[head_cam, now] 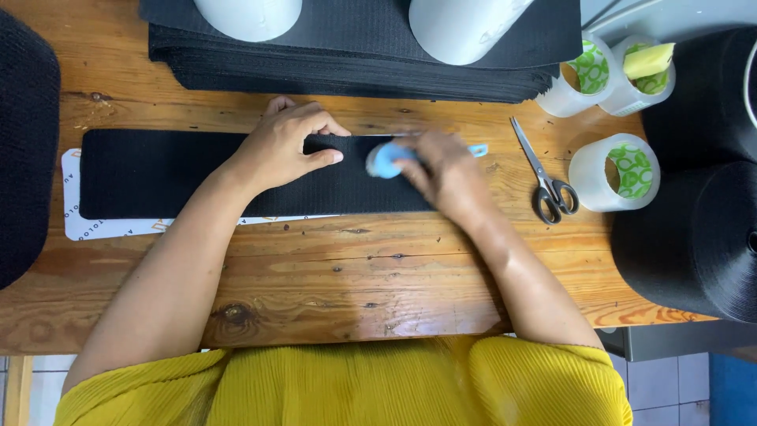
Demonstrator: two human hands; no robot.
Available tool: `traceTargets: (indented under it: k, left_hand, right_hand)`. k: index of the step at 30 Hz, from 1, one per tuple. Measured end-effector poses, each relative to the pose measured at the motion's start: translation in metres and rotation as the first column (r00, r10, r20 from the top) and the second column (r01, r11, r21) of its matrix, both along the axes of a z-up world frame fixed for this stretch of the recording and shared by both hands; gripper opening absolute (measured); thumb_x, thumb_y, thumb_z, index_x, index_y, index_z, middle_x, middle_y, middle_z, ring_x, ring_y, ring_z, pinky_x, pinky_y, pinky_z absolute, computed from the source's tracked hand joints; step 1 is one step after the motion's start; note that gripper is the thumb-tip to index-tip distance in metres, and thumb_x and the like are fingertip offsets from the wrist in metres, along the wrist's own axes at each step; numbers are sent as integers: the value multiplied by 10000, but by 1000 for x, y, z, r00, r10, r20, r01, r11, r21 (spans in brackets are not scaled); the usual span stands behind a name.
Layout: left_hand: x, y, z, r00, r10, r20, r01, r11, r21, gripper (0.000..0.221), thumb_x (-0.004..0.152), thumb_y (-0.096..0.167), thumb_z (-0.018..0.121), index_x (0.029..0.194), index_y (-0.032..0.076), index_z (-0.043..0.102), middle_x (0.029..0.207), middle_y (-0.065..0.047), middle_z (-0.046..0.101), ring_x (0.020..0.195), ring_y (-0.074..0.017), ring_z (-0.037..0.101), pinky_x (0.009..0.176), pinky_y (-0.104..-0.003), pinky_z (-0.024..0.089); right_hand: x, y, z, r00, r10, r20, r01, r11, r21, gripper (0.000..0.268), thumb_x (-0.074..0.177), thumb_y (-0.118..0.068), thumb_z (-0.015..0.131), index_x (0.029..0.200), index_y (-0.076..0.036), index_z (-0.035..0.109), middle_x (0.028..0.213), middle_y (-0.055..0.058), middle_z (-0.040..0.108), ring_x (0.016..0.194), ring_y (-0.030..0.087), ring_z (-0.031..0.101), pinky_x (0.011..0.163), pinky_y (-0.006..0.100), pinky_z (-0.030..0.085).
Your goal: Smoothing a black strap onto an adhesive backing using a small plastic tool
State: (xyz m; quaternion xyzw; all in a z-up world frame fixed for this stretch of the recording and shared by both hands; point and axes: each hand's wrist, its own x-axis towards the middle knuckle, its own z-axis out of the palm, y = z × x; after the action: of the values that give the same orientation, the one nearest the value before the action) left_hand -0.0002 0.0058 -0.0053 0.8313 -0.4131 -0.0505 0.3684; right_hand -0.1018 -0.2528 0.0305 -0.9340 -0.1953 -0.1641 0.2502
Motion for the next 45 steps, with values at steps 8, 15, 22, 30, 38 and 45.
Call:
traceTargets:
  k: [8, 15, 22, 30, 38, 45]
  left_hand:
    - [0, 0, 1, 1000, 4, -15, -4, 1000, 1, 304, 873, 241, 812, 1122, 100, 710, 944, -65, 660, 938, -243, 647, 989, -455, 338]
    - [1, -1, 1, 1000, -2, -11, 2, 1000, 3, 300, 871, 237, 812, 1122, 105, 712, 944, -64, 662, 940, -237, 647, 986, -443, 338]
    - [1, -1, -1, 1000, 3, 12, -3, 1000, 0, 295, 882, 244, 805, 1123, 102, 712, 944, -64, 660, 932, -233, 647, 978, -436, 346]
    - [0, 0, 1, 1000, -1, -11, 1, 1000, 12, 304, 882, 252, 799, 1130, 99, 710, 950, -72, 661, 944, -244, 647, 994, -449, 342]
    - [-1, 0, 2, 1000, -1, -16, 1, 1000, 19, 307, 884, 257, 797, 1132, 100, 708, 953, -68, 658, 953, -240, 648, 1001, -455, 340]
    - [-2, 0, 5, 1000, 0, -2, 0, 1000, 20, 307, 882, 241, 804, 1130, 89, 707, 946, -79, 660, 936, -241, 650, 977, -438, 347]
  right_hand:
    - [23, -73, -40, 988, -140, 64, 149, 974, -172, 221, 999, -233, 764, 1190, -145, 699, 991, 69, 715, 976, 286, 718, 888, 397, 522]
    - [15, -58, -9, 984, -179, 25, 180, 982, -60, 196, 1006, -225, 769, 1179, -161, 703, 998, 50, 734, 1002, 280, 720, 913, 390, 504]
    - [18, -65, -12, 989, -130, -76, 121, 986, -113, 177, 986, -208, 755, 1143, -137, 713, 949, 76, 727, 952, 301, 723, 890, 404, 511]
    - [19, -86, 0, 955, -292, -56, 288, 955, -68, 135, 1094, -300, 703, 1173, -190, 717, 998, 33, 727, 973, 277, 695, 885, 369, 506]
    - [18, -88, -3, 946, -237, -223, 209, 968, -141, 155, 1020, -273, 745, 1129, -164, 725, 989, 92, 753, 974, 362, 699, 887, 457, 538]
    - [20, -103, -7, 930, -338, -144, 312, 934, -176, 91, 1059, -338, 725, 1072, -248, 737, 945, 27, 744, 1004, 284, 687, 930, 401, 520]
